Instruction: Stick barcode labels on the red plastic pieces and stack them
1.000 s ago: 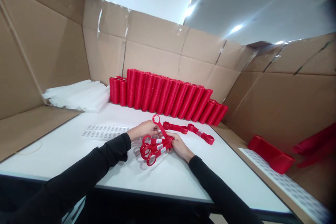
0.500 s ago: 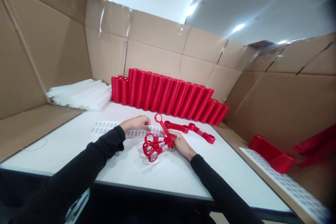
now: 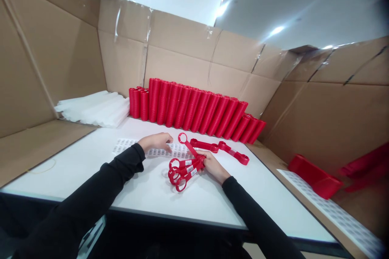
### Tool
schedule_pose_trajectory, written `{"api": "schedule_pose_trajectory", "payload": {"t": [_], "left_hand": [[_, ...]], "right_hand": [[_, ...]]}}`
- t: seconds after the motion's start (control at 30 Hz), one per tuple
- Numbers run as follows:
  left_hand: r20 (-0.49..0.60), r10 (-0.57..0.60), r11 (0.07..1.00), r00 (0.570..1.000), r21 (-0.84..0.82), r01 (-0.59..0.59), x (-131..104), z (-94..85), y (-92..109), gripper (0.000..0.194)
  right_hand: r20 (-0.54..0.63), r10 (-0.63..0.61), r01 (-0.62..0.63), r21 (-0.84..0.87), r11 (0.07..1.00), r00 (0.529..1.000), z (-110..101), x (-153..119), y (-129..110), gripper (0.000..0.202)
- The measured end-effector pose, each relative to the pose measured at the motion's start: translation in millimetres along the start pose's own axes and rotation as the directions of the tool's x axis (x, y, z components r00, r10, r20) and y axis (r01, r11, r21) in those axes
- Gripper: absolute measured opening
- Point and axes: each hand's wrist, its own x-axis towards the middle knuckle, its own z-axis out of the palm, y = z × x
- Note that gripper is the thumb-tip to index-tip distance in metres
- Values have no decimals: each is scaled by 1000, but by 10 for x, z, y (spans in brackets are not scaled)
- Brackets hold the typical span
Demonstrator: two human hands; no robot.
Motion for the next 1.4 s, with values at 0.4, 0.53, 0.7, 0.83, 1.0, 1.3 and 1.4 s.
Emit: {"api": "schedule_pose_trajectory", "payload": {"t": [0.4, 0.53, 0.7, 0.83, 1.0, 1.3, 1.4], "left_hand": [[79, -91, 994, 993, -47, 95, -63, -85, 31, 20], [11, -145, 989, 989, 20, 144, -113, -164, 42, 21], [61, -65, 998, 996, -15, 66, -85, -117, 51, 21], [133, -106, 993, 985, -39, 112, -122, -167, -21, 23], [95, -165, 986, 982, 37, 162, -195, -330, -225, 24], [98, -83, 996, 992, -6, 84, -156, -252, -207, 23], [124, -114, 993, 986, -12, 116, -180, -282, -210, 24]], "right_hand": [[-5, 5, -5, 1, 1000, 1000, -103, -47, -21, 59], [-16, 16, -17, -24, 1000, 1000, -160, -66, -51, 59], [-73, 17, -22, -62, 998, 997, -207, -77, -108, 56], [-64, 31, -36, -83, 996, 997, -256, -97, -139, 55], [-72, 31, -38, -102, 994, 997, -322, -120, -145, 53], [-88, -27, 22, -53, 998, 996, -383, -126, -129, 53], [-77, -41, 35, -73, 997, 996, -398, -136, -155, 53]]}}
